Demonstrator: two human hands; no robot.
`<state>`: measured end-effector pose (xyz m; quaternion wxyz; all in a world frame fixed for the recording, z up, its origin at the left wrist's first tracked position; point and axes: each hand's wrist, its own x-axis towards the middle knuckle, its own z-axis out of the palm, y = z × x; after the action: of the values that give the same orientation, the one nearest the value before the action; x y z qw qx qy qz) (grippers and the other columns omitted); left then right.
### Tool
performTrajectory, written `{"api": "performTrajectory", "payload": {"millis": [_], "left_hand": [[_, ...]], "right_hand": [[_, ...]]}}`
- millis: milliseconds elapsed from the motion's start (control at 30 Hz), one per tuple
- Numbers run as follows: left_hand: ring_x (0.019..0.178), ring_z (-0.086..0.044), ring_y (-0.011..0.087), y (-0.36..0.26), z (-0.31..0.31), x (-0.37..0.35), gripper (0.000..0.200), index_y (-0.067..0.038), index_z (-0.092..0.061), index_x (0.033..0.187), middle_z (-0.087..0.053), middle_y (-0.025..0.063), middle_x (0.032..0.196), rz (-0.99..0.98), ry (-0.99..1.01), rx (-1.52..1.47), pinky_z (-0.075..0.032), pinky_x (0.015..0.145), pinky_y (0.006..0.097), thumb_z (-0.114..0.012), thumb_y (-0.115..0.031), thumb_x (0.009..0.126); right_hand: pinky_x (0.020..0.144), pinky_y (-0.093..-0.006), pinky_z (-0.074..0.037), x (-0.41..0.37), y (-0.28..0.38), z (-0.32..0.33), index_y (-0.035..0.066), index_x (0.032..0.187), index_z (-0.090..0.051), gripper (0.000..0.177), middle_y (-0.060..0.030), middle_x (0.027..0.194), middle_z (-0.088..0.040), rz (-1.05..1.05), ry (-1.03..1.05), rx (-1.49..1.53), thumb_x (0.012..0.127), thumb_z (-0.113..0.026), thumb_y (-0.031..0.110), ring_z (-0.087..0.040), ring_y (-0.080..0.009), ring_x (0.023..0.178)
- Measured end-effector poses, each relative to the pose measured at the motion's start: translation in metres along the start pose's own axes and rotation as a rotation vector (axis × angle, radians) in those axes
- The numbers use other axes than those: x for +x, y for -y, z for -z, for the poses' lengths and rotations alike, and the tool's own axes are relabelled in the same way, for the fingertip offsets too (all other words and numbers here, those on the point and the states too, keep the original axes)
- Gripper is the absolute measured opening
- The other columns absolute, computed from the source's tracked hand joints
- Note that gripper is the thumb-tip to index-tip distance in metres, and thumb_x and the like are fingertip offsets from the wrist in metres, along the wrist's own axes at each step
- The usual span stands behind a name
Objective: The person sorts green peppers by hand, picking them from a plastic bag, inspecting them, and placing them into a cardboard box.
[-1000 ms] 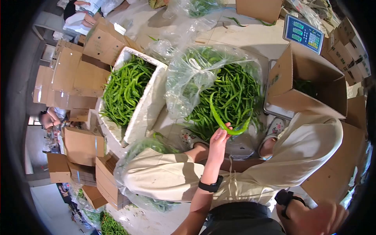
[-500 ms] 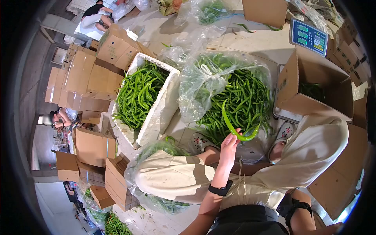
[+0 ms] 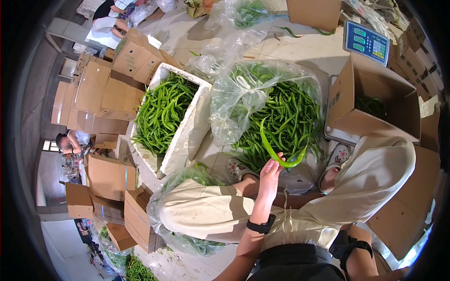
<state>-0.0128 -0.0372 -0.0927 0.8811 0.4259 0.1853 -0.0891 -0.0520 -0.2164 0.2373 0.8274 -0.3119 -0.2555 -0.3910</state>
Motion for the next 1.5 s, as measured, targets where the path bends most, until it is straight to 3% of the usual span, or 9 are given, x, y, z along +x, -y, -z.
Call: {"api": "performTrajectory", "payload": {"millis": [800,1033,1167,1267,1333,1400,1500], "left_hand": [[0.106,-0.052,0.0135,-0.003,-0.001,-0.001,0.035,-0.003,-0.056,0.121,-0.056,0.0057,0.124,0.021,-0.012,-0.035,-0.037,0.093,0.0302,-0.058,-0.02,0.09],[0.109,-0.05,0.0139,-0.01,-0.006,-0.006,0.035,-0.002,-0.055,0.122,-0.055,0.0048,0.125,0.007,0.038,-0.048,-0.035,0.097,0.032,-0.055,-0.022,0.092],[0.108,-0.049,0.0137,-0.02,-0.018,-0.014,0.038,0.0,-0.052,0.125,-0.056,0.0045,0.116,-0.015,0.122,-0.056,-0.033,0.098,0.0316,-0.053,-0.021,0.093],[0.108,-0.049,0.0147,-0.029,-0.021,-0.019,0.04,0.001,-0.05,0.127,-0.057,0.0054,0.111,-0.017,0.192,-0.028,-0.03,0.101,0.032,-0.052,-0.019,0.093],[0.108,-0.049,0.0155,-0.038,-0.031,-0.026,0.04,0.002,-0.049,0.127,-0.057,0.0055,0.11,-0.018,0.186,0.017,-0.029,0.102,0.0322,-0.052,-0.018,0.093],[0.108,-0.05,0.0165,-0.041,-0.032,-0.028,0.04,0.002,-0.049,0.128,-0.058,0.0056,0.108,-0.065,0.223,0.045,-0.03,0.103,0.0328,-0.053,-0.018,0.093],[0.108,-0.05,0.0165,-0.046,-0.036,-0.031,0.04,0.002,-0.049,0.127,-0.058,0.0054,0.109,-0.079,0.228,0.085,-0.031,0.102,0.0325,-0.053,-0.018,0.093]], "right_hand": [[0.069,-0.0259,-0.049,0.007,0.015,-0.004,0.003,0.09,-0.056,0.022,-0.0087,0.086,-0.058,0.07,0.005,0.042,0.073,-0.067,0.01,-0.057,-0.0155,0.076],[0.069,-0.026,-0.05,-0.016,0.011,0.022,0.004,0.09,-0.056,0.023,-0.0087,0.087,-0.057,0.07,-0.146,-0.158,0.071,-0.069,0.01,-0.057,-0.0158,0.077],[0.065,-0.0273,-0.043,-0.057,-0.027,0.067,0.005,0.094,-0.049,0.023,-0.0106,0.094,-0.054,-0.183,-0.194,-0.577,0.078,-0.061,0.016,-0.051,-0.0166,0.077],[0.078,-0.0297,-0.043,-0.071,-0.052,0.087,0.002,0.095,-0.051,0.018,-0.0053,0.094,-0.053,-0.549,-0.137,-0.688,0.081,-0.062,0.005,-0.051,-0.0167,0.088],[0.078,-0.0261,-0.044,-0.079,-0.065,0.097,-0.002,0.097,-0.051,0.013,-0.0097,0.091,-0.055,-0.83,-0.072,-0.72,0.085,-0.052,-0.006,-0.054,-0.0158,0.082],[0.08,-0.0252,-0.044,-0.087,-0.072,0.107,-0.003,0.096,-0.054,0.013,-0.0094,0.089,-0.056,-1.0,0.031,-0.789,0.085,-0.052,-0.01,-0.056,-0.0152,0.085],[0.076,-0.025,-0.045,-0.102,-0.083,0.118,-0.003,0.094,-0.058,0.011,-0.009,0.089,-0.061,-0.986,0.104,-0.836,0.083,-0.056,-0.006,-0.057,-0.0144,0.08]]}}
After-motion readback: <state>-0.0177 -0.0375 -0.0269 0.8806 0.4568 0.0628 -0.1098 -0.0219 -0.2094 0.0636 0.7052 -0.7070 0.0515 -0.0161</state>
